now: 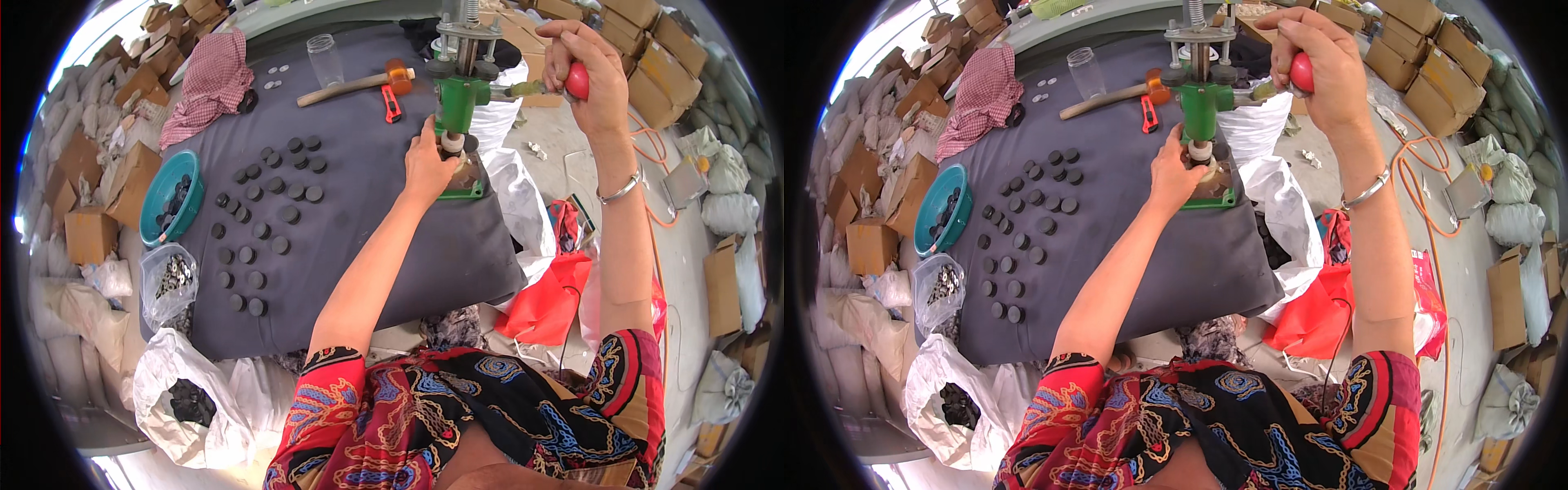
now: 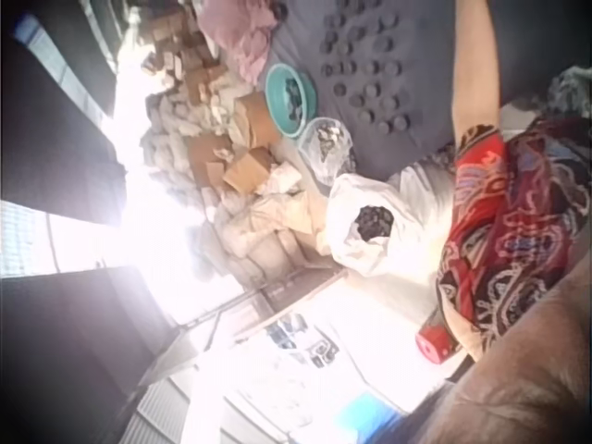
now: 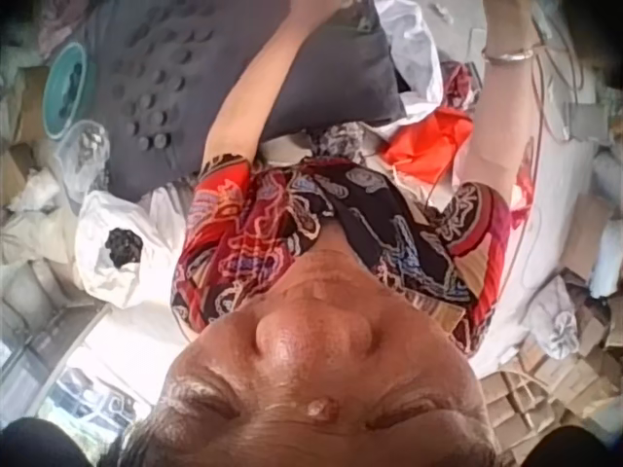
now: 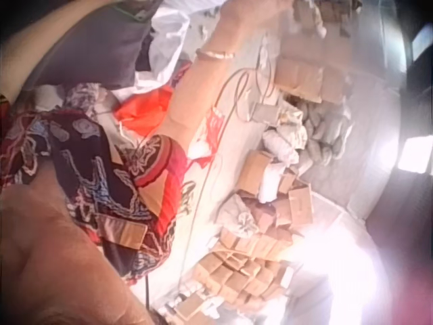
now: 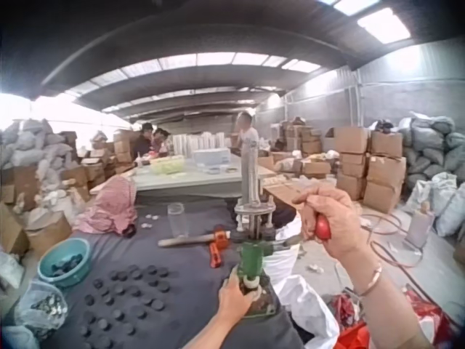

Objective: The person assembles black circular components by hand using a manual press machine.

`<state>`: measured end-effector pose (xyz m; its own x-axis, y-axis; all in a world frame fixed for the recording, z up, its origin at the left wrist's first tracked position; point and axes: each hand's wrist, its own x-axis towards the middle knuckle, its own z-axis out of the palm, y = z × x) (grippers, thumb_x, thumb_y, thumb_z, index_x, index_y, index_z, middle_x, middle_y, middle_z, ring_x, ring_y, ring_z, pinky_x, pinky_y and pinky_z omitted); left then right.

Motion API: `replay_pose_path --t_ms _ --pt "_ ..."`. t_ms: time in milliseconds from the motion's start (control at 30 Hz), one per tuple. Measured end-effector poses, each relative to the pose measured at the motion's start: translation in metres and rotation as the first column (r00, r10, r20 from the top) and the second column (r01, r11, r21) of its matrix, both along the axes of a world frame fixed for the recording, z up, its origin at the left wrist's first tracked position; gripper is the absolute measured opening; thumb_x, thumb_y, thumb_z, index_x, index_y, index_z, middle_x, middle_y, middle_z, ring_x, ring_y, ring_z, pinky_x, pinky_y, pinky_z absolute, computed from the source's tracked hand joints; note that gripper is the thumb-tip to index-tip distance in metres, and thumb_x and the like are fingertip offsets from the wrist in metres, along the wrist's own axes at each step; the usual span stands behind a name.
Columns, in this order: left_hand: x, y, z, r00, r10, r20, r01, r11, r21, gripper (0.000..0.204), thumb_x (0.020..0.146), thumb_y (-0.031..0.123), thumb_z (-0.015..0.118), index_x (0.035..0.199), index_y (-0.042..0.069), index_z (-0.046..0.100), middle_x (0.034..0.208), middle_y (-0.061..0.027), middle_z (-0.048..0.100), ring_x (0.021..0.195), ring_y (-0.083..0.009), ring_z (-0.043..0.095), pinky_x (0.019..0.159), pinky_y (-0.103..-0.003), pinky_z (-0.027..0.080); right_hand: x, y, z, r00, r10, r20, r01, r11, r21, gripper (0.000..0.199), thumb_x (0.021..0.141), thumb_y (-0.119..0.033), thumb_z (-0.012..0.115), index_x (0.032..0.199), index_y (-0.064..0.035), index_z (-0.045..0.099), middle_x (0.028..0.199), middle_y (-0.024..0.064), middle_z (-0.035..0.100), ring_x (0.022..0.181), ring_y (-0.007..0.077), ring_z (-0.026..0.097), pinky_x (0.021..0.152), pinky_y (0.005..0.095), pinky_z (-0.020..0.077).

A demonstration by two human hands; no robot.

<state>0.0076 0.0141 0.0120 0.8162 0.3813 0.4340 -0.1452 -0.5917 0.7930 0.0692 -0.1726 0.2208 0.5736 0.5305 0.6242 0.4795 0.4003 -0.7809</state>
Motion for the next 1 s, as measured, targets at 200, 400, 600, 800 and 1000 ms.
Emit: replay_pose_path --t_ms 200,400,600,800,1000 --pt "0.0 -0.004 -0.006 0.997 0.074 0.021 -0.075 0.996 0.046 0.081 0.067 0.01 0.075 0.138 0.003 0.036 0.102 -0.01 0.065 0.104 -0.0303 0.051 0.091 -0.041 0.041 -0.002 -0.002 -0.001 1.0 0.005 0.002 -0.005 1.0 0.024 0.031 0.093 -0.015 0.045 0.108 0.0094 0.058 0.058 0.001 0.044 0.058 0.0111 0.043 0.053 0.0244 0.0386" --pt "0.004 -0.002 -0.014 0.996 0.084 0.041 -0.083 0.996 -0.032 0.08 0.067 0.011 0.074 0.137 0.002 0.036 0.102 -0.0086 0.066 0.103 -0.0306 0.051 0.091 -0.041 0.041 -0.006 0.0 -0.002 1.0 0.001 -0.03 0.0 1.0 0.023 0.031 0.093 -0.014 0.044 0.107 0.0101 0.057 0.059 0.0018 0.044 0.058 0.0116 0.043 0.054 0.0253 0.0387" --pt "0.01 -0.005 -0.018 0.994 0.094 0.057 -0.088 0.992 -0.087 0.08 0.067 0.011 0.074 0.137 0.002 0.036 0.104 -0.0096 0.066 0.104 -0.0312 0.054 0.091 -0.042 0.042 -0.014 -0.008 -0.018 1.0 -0.012 -0.004 0.012 0.997 0.071 0.026 0.09 -0.011 0.046 0.098 0.0085 0.061 0.059 0.0034 0.05 0.054 0.012 0.048 0.053 0.0254 0.0407" --pt "-0.002 0.004 -0.02 0.987 0.095 0.129 -0.087 0.994 -0.064 0.075 0.067 0.009 0.073 0.134 0.001 0.04 0.106 -0.0109 0.066 0.103 -0.0318 0.055 0.09 -0.04 0.044 -0.059 -0.038 -0.113 0.87 -0.295 0.395 0.361 0.926 -0.106 0.018 0.083 -0.01 0.054 0.09 0.0035 0.064 0.065 0.0068 0.058 0.061 0.013 0.056 0.058 0.026 0.044" --pt "-0.086 0.03 -0.008 0.968 0.153 0.199 -0.173 0.981 0.091 0.048 0.068 0.003 0.072 0.115 0.005 0.061 0.107 -0.0142 0.065 0.09 -0.0267 0.064 0.08 -0.037 0.052 -0.066 -0.034 -0.131 0.897 -0.241 0.371 0.31 0.941 -0.139 0.011 0.081 0.0 0.056 0.088 -0.0012 0.064 0.072 0.0045 0.057 0.061 0.0114 0.051 0.057 0.0244 0.0402"
